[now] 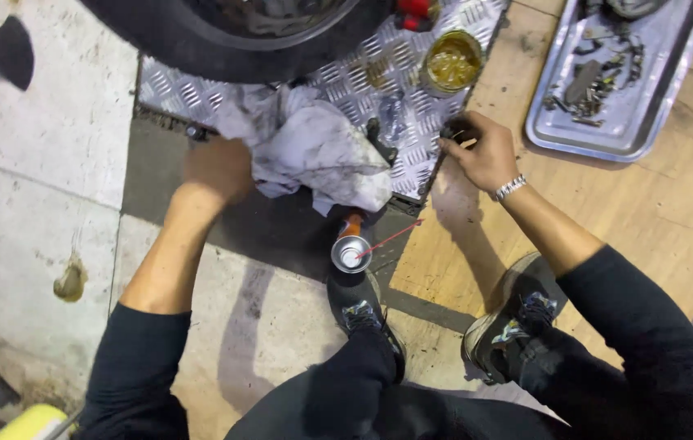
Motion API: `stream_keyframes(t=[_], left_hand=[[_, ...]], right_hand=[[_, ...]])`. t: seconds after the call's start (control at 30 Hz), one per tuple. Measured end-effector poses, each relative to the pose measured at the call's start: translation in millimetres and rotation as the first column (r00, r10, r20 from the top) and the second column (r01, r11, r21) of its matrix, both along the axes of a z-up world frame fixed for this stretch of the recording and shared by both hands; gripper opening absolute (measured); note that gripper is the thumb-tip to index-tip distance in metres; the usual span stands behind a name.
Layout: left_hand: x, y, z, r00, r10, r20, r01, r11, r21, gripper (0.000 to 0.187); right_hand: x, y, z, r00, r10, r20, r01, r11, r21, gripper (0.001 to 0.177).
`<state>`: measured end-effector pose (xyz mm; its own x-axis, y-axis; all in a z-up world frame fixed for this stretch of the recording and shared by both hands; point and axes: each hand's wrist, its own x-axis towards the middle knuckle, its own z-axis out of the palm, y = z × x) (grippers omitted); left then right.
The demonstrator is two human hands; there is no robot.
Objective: Cleaning a motorcycle brake caliper using a spray cleaner and a rag.
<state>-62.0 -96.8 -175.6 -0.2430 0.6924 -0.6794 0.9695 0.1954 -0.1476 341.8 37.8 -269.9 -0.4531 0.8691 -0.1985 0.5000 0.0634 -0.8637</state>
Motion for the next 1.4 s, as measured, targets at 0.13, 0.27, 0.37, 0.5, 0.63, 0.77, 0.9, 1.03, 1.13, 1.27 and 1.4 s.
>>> stream_keyframes(t=[0.13, 0.27, 0.37, 0.5, 0.63, 0.77, 0.9, 1.03, 1.13, 1.27, 1.4], left_hand=[[-7, -71, -14, 0.984, 0.162, 0.069, -0.165, 0.986, 0.035, 0.037], [-17, -98, -66, 0.815, 0.579, -0.015, -0.556, 0.790, 0.259, 0.038], [-17, -93, -59, 0.812, 0.581, 0.055, -0.552, 0.735, 0.394, 0.043], [-40, -116, -100, 0.911, 0.411, 0.045, -0.371, 0.766, 0.525, 0.029], [-50, -167, -109, 0.905, 0.424, -0.027, -0.391, 0.855, 0.340, 0.030], [-9, -170, -54, 0.847, 0.521, 0.107, -0.518, 0.762, 0.390, 0.022], [92, -103, 59, 0.424, 0.228, 0.876, -0.890, 0.284, 0.357, 0.033], [142, -59, 81, 0.260, -0.166, 0.951, -0.887, 0.347, 0.304, 0.036], [156, -50, 80, 0.241, -0.198, 0.950, -0.885, 0.356, 0.299, 0.029], [163, -50, 80, 0.160, -0.131, 0.978, -0.930, 0.313, 0.194, 0.024], [165, -54, 78, 0.102, -0.149, 0.984, -0.948, 0.284, 0.141, 0.021]], right_hand=[[-37, -23, 52, 0.991, 0.031, -0.132, -0.042, 0.996, -0.083, 0.035], [-57, -35, 72, 0.964, 0.079, -0.254, -0.103, 0.991, -0.083, 0.036], [-68, -42, 88, 0.938, 0.105, -0.331, -0.138, 0.987, -0.079, 0.040], [-77, -47, 108, 0.884, 0.193, -0.427, -0.210, 0.978, 0.007, 0.041], [-82, -46, 143, 0.856, 0.223, -0.466, -0.225, 0.973, 0.052, 0.035], [-85, -47, 170, 0.855, 0.268, -0.444, -0.245, 0.963, 0.109, 0.035], [-88, -52, 186, 0.857, 0.360, -0.369, -0.291, 0.928, 0.231, 0.031], [-94, -58, 201, 0.821, 0.427, -0.378, -0.339, 0.898, 0.279, 0.028], [-87, -61, 192, 0.842, 0.407, -0.354, -0.330, 0.908, 0.258, 0.034], [-83, -60, 187, 0.809, 0.300, -0.506, -0.324, 0.945, 0.043, 0.036], [-82, -60, 184, 0.790, 0.247, -0.562, -0.342, 0.937, -0.069, 0.035]])
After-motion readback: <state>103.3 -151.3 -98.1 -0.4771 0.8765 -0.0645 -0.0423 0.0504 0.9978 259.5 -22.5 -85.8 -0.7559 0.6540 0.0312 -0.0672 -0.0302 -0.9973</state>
